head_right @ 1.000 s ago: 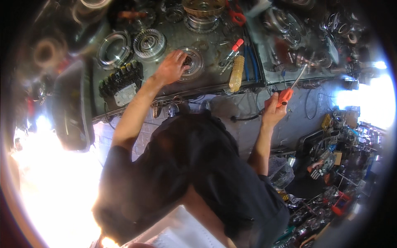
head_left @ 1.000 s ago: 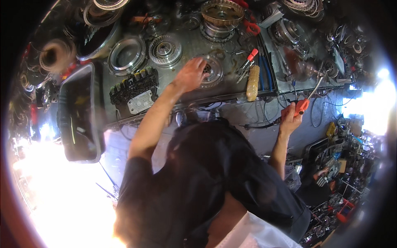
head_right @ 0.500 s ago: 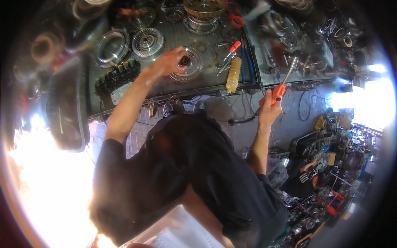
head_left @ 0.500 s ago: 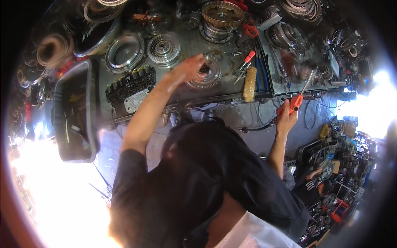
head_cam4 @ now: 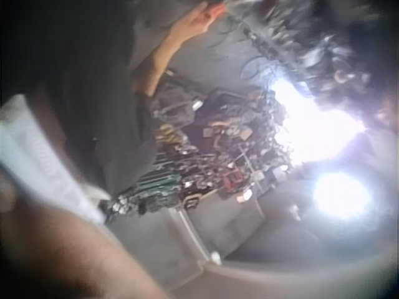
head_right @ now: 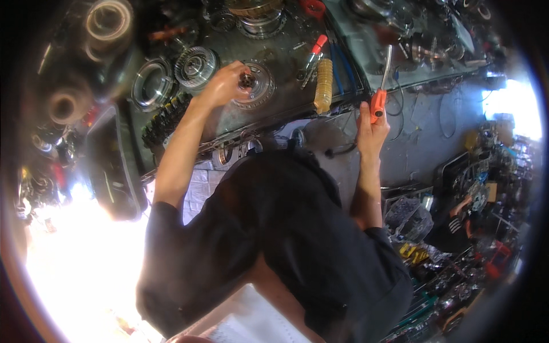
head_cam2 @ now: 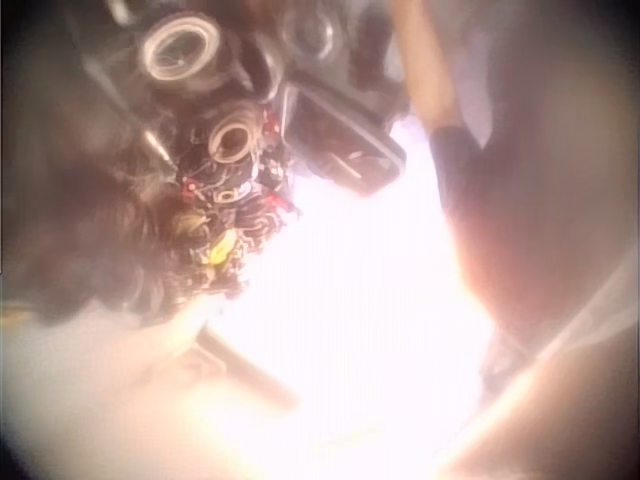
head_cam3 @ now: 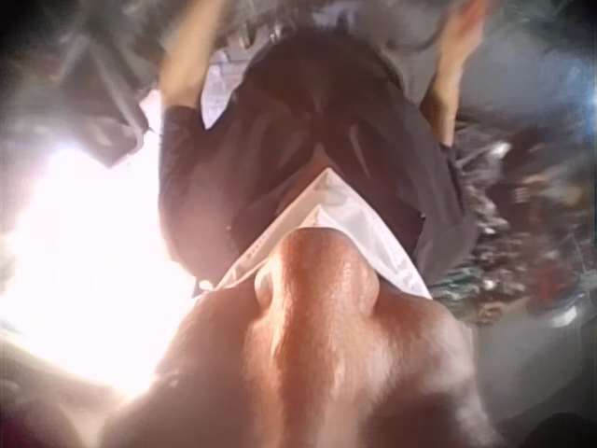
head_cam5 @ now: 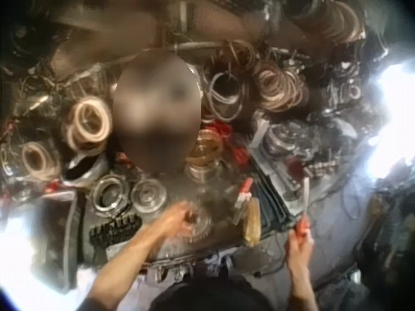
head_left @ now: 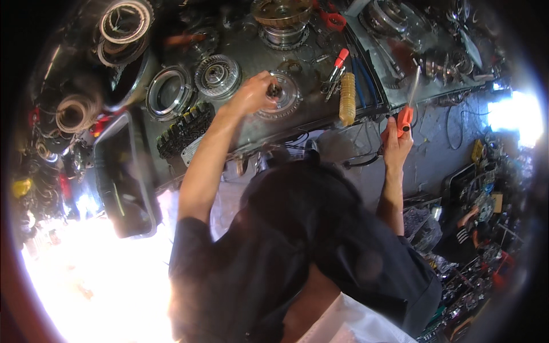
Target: The person sits on the floor and uses a press to remove a bearing from a gear. They then move to a workbench, disassemble the gear assembly, and clean the components in a tray of liquid using a brush.
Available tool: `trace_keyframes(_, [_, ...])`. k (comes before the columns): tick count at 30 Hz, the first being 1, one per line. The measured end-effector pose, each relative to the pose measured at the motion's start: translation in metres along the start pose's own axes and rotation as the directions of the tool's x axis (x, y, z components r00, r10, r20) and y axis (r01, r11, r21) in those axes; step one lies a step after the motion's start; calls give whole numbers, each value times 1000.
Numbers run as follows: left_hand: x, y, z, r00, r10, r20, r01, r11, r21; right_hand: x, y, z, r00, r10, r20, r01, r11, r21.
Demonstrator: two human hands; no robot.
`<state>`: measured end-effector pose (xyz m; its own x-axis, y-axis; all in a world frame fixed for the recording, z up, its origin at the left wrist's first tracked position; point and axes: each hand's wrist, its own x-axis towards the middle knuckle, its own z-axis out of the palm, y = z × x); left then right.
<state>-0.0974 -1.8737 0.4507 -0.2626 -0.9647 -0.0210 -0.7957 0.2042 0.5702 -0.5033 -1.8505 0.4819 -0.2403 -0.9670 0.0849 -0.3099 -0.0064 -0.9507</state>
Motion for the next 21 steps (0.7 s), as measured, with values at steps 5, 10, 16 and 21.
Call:
trace_keyframes(5, [5, 2, -8, 998, 24, 61, -21, 999, -47, -1, 21, -6, 999, 34, 1, -34, 996, -78])
trace_keyframes(10, [11, 1, -12, 988, 62, 140, -50, 995, -86, -1, 52, -16, 999, -46, 15, 48, 993, -110])
trace_keyframes(16, [5, 5, -16, 984, -43, 175, 74, 982, -174, -2, 72, -25, 1000, -21, 7, 22, 995, -99])
trace_keyframes(21, [-18, 1, 16, 964, 0, -264, 45, 985, 164, 1, 29, -34, 979, 31, 201, 20, 968, -251])
